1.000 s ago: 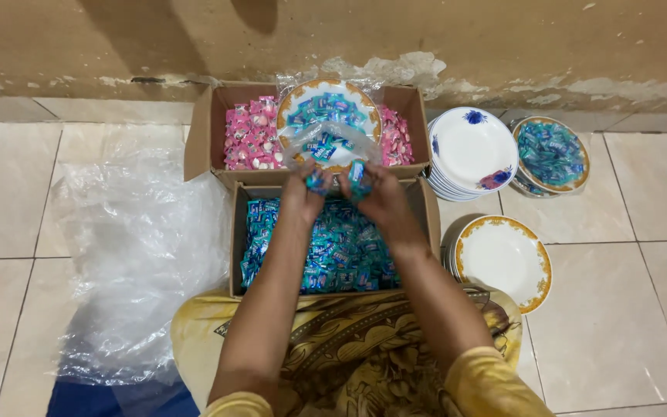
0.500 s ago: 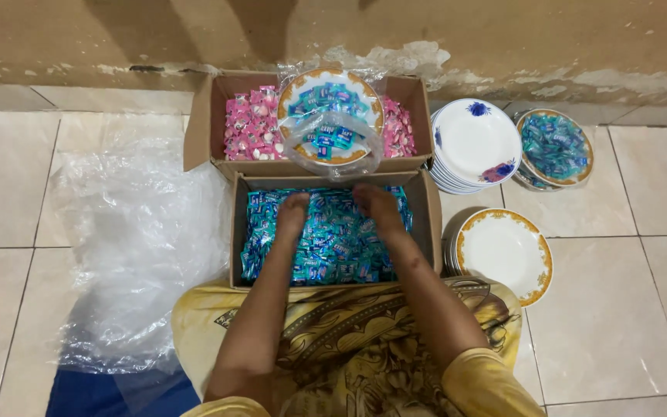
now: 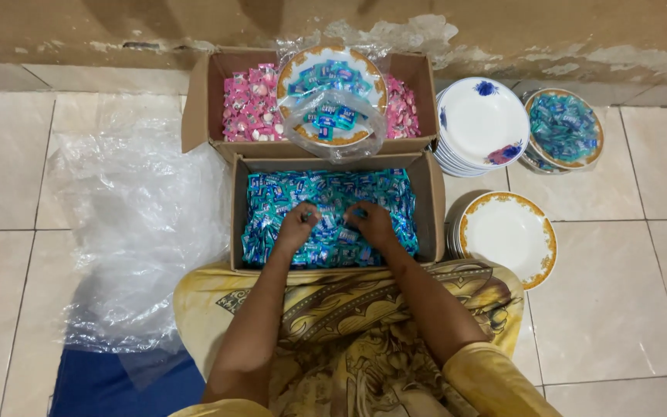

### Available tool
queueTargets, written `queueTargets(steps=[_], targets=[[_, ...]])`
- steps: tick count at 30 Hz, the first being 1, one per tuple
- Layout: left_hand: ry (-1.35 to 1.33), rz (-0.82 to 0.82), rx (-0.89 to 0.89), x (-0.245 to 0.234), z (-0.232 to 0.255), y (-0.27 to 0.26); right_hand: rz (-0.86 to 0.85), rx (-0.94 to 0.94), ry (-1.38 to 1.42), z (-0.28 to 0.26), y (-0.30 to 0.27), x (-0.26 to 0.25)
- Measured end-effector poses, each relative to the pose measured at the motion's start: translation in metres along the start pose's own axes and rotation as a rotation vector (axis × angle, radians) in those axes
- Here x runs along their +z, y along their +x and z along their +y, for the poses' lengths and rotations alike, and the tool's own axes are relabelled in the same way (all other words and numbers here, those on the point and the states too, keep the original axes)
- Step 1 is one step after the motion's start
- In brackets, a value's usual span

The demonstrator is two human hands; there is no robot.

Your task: Packing small wrapped items into cardboard boxes and organizing ceramic plates

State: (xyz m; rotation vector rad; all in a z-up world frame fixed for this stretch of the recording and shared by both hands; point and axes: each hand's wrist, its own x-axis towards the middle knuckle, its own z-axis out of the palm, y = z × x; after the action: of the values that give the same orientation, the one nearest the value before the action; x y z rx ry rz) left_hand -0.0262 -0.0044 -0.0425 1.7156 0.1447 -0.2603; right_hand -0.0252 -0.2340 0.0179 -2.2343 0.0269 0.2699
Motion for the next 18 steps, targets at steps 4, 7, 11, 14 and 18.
queueTargets(steps=[4,7,11,14,18], targets=[[-0.076,0.054,0.045,-0.011,0.030,-0.016,0.059,-0.025,0.096,0.008,0.010,0.002],[-0.157,0.137,0.051,-0.015,0.053,-0.025,0.086,0.038,0.491,0.011,0.016,0.001],[0.118,0.113,-0.083,-0.027,0.051,-0.029,-0.125,0.375,1.257,-0.035,-0.006,-0.023],[0.033,0.141,-0.164,-0.029,0.068,-0.038,-0.232,0.396,1.561,-0.070,-0.023,-0.046],[-0.926,0.039,-0.318,-0.034,0.150,-0.061,-0.348,0.325,1.799,-0.077,-0.022,-0.058]])
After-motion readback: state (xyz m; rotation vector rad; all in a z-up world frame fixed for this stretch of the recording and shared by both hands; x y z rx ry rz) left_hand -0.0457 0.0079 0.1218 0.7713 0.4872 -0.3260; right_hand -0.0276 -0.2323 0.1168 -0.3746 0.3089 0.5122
